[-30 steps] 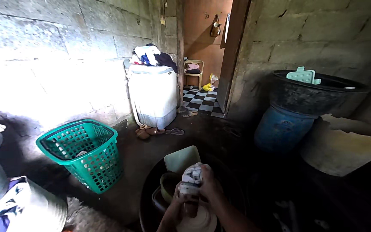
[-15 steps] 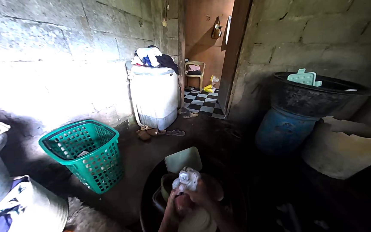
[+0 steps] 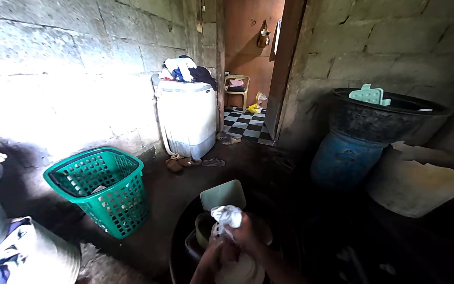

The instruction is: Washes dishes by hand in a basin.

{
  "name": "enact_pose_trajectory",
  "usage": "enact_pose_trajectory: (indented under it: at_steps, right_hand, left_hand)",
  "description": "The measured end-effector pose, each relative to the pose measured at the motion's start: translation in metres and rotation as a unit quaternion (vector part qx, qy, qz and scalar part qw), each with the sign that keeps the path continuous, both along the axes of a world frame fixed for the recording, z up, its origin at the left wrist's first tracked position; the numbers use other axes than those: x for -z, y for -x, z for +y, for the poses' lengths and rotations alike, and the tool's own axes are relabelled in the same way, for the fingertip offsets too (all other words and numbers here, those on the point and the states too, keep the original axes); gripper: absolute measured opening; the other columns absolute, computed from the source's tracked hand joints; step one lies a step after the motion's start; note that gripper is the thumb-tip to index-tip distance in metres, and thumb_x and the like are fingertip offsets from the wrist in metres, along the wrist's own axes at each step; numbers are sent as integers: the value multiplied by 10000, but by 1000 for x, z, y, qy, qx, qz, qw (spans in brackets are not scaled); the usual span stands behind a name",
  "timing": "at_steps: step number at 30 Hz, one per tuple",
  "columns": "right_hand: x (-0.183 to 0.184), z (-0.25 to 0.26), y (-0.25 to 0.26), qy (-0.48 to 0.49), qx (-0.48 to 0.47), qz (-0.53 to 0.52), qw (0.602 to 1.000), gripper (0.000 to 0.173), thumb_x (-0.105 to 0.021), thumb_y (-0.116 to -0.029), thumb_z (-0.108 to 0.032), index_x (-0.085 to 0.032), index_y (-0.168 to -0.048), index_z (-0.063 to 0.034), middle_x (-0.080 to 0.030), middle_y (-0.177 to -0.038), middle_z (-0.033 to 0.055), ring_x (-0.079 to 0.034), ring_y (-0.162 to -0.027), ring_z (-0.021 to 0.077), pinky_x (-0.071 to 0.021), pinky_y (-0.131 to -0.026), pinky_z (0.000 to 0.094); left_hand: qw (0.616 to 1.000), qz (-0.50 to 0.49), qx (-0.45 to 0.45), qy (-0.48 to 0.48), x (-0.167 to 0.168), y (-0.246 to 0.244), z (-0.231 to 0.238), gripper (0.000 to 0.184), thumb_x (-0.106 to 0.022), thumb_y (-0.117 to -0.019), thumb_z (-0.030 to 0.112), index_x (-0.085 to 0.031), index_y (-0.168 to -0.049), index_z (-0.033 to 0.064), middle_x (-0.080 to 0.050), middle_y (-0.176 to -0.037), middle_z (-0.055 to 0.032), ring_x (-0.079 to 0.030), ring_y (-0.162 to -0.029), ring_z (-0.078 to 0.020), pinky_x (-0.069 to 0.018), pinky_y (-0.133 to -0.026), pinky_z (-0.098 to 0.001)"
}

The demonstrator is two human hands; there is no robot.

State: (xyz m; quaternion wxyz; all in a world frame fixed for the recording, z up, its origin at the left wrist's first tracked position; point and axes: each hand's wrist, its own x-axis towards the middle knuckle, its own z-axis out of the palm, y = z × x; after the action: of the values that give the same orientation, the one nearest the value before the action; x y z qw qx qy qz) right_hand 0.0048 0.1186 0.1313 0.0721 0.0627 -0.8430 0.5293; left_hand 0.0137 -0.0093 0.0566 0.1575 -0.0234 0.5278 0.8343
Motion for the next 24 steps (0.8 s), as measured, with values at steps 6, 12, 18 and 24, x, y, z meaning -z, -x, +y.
enact_pose_trajectory:
  at_steps: [6,12,18,24]
  right_hand:
    - [20,11,-6,138,61,-58,987,513,-691,-945,-63,-506,-1375,147,-615,-1324,267,-597,-1238,223,-451,-1100,317]
    - [26,-4,-8,19,94,93,991,529,-800,-840,-112,-611,-1226,195,-699,-1159,306,-694,-1116,319,-517,-1045,395]
    - [65,-9,-26,214,138,-5,967,586,-717,-912,-64,-460,-1373,191,-627,-1268,297,-634,-1170,228,-491,-1055,322]
    - [51,14,4,269,79,-48,959,410,-576,-1014,-82,-513,-1365,119,-635,-1267,221,-628,-1132,170,-507,-1017,310]
  left_hand:
    - [991,21,39,-128,11,-4,2,290,-507,-922,370,-656,-992,132,-734,-817,-6,-710,-761,-112,-607,-703,-321]
    - [998,-28,-11,46,-9,-6,8,272,-508,-982,86,-499,-1234,-17,-652,-846,-58,-652,-716,-124,-579,-671,-325]
    - [995,-28,-98,-21,-11,-9,10,212,-349,-1031,124,-536,-1080,37,-650,-699,-8,-640,-597,-93,-565,-573,-273]
    - [997,-9,-7,-77,1,-10,8,303,-429,-948,323,-596,-1062,98,-718,-818,-9,-698,-745,-104,-601,-692,-306]
